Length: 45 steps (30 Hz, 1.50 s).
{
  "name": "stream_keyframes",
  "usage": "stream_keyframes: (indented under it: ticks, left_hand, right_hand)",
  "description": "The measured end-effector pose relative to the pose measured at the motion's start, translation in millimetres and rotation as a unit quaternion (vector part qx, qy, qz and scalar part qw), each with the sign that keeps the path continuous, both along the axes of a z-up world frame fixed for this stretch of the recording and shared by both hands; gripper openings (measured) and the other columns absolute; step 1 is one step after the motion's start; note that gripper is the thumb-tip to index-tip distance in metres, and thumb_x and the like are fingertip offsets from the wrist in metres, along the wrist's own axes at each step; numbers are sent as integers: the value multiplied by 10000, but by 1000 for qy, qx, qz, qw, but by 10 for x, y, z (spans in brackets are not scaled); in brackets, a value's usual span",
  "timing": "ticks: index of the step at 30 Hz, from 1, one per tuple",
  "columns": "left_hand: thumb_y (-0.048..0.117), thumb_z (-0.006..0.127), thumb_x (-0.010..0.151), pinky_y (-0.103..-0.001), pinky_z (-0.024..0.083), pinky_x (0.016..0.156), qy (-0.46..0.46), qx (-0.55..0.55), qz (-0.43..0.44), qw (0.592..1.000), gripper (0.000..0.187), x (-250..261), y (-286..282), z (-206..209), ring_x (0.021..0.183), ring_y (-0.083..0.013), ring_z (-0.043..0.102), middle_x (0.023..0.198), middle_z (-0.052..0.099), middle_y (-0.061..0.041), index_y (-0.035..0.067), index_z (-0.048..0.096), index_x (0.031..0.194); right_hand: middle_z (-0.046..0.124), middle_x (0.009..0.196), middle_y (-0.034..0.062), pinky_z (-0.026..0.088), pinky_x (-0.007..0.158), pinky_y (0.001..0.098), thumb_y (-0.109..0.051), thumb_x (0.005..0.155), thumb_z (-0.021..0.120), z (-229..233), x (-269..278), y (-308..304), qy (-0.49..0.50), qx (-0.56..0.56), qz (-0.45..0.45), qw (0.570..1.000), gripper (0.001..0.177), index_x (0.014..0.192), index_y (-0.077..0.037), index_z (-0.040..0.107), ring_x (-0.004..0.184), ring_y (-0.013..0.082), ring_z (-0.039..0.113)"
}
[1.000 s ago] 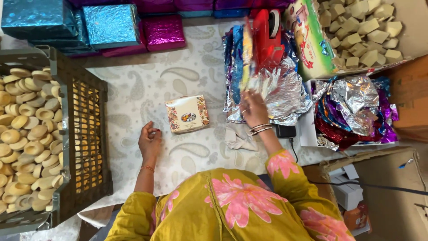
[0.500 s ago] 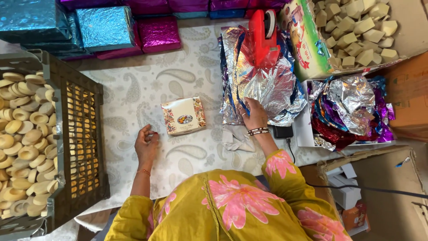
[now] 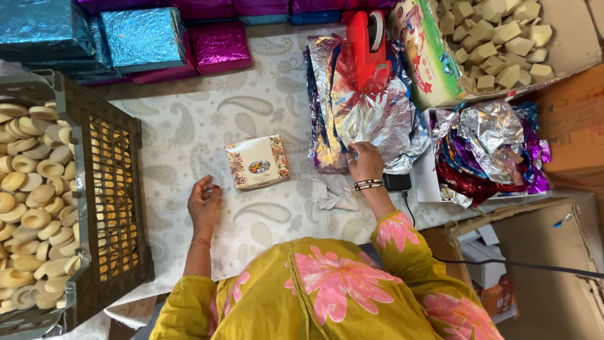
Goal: Pack small wooden items into a box and wrap it in decorative foil.
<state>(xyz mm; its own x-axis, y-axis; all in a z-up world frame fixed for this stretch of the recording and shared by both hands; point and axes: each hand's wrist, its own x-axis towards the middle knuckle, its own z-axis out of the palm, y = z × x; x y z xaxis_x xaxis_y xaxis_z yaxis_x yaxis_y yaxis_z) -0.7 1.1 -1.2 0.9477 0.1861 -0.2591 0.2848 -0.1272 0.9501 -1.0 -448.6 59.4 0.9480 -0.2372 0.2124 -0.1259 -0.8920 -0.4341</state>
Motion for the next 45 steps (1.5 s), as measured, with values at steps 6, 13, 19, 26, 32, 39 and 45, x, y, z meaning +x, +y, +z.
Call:
stream_keyframes:
  ticks: [6,13,19,26,32,39,45]
  left_hand:
    - [69,664,943,-247,585,722,-3,-11,-11,1000,397,31,44,-62,851,-64,623,1052,641,-1,40,614,1336]
    - [60,658,933,-252,603,725,14,-24,-36,999,398,25,100,-27,860,-67,616,1076,639,-7,56,623,1330]
    - [58,662,939,-259,608,728,-8,-36,-61,997,385,7,197,-200,868,-66,606,1109,641,-18,55,628,1323]
    - [55,666,939,-257,604,737,-14,-62,-84,994,381,-14,256,-225,860,-67,601,1129,641,-26,52,636,1318]
    - [57,672,941,-246,598,745,-34,-69,-92,993,375,-5,300,-257,871,-63,617,1146,653,-36,43,637,1314]
    - [52,673,934,-252,586,752,-50,-54,-87,993,381,-28,253,-236,870,-70,621,1146,661,-43,30,636,1312]
    - [58,680,934,-241,547,727,-33,-95,-47,994,385,7,268,-431,877,-62,606,1105,657,-17,63,638,1316]
  right_hand:
    - [725,1002,134,528,866,457,-133,867,746,77,2,-72,-18,-11,-23,1000,83,941,-98,736,985,355,662]
    - [724,933,150,530,783,480,-165,930,731,282,8,-206,-93,-9,-100,991,99,1000,-98,709,876,381,684]
    - [740,925,139,534,742,480,-191,970,708,298,25,-185,-65,4,-190,980,112,1023,-97,675,852,371,706]
    - [744,1013,126,533,799,480,-201,878,793,395,-17,22,-33,-19,-198,979,334,1161,-95,651,920,364,704]
    - [676,1185,185,476,924,489,-174,809,821,650,-49,308,-76,-65,-178,979,606,1350,-55,574,1085,414,628]
    - [649,1128,95,474,994,472,-154,959,787,642,-80,453,-164,-154,-55,973,269,1153,-184,602,1076,334,625]
    - [616,1120,171,486,880,480,-176,917,779,625,-89,313,-176,-29,-94,979,404,1247,-89,561,1028,388,607]
